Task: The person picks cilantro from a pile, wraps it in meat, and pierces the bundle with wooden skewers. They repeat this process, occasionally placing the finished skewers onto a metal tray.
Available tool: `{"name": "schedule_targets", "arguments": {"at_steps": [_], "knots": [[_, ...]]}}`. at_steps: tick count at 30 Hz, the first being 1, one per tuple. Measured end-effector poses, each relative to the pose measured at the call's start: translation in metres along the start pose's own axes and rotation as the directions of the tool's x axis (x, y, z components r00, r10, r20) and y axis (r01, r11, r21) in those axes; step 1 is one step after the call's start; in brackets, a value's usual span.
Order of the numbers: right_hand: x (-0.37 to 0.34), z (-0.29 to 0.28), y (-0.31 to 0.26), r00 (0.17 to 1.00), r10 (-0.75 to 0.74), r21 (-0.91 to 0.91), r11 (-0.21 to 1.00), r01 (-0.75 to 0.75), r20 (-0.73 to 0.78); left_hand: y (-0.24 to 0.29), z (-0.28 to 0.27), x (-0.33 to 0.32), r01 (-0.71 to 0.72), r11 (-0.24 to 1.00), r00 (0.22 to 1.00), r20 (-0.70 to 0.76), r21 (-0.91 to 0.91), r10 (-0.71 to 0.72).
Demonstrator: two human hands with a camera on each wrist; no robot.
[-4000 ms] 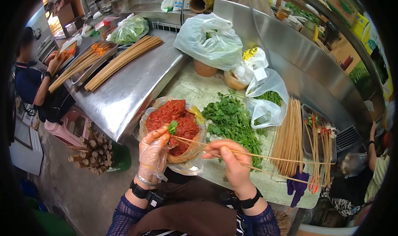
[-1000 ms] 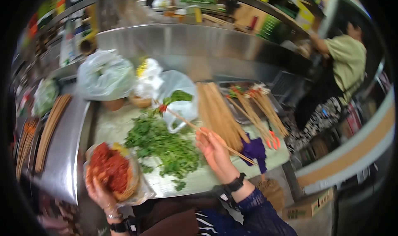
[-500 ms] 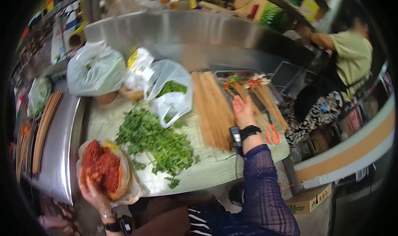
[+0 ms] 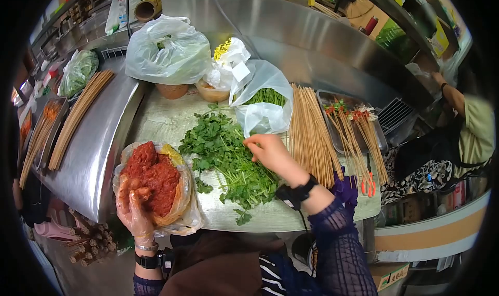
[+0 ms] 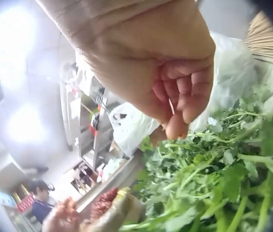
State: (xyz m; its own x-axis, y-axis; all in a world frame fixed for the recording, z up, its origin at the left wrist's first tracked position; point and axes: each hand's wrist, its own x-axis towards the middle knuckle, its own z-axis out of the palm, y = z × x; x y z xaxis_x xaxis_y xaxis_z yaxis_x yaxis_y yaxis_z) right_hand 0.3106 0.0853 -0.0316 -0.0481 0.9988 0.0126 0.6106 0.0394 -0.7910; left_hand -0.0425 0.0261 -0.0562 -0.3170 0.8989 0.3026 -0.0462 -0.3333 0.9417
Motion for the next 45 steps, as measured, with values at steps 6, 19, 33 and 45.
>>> {"name": "schedule_targets", "arguments": {"at_steps": [6,19,33,45], "knots": [[0.046,0.017,0.036,0.988,-0.104,-0.501,0.865,0.031,-0.117,0.006,0.002,-0.001,0.011,0.999,1.000,0.007,-0.040,-0.010],[0.044,-0.011,0.016,0.986,0.124,0.252,0.956,-0.149,0.113,0.004,-0.002,-0.003,0.021,0.997,0.999,0.027,-0.070,-0.019],[0.020,-0.054,-0.113,0.755,-0.483,-0.061,0.857,0.512,-0.443,0.005,-0.003,-0.003,0.023,0.998,0.999,0.033,-0.058,-0.021],[0.001,0.005,-0.106,0.992,0.009,0.584,0.807,-0.083,0.129,-0.002,-0.006,-0.001,0.052,0.982,0.995,0.095,-0.181,-0.035]]}}
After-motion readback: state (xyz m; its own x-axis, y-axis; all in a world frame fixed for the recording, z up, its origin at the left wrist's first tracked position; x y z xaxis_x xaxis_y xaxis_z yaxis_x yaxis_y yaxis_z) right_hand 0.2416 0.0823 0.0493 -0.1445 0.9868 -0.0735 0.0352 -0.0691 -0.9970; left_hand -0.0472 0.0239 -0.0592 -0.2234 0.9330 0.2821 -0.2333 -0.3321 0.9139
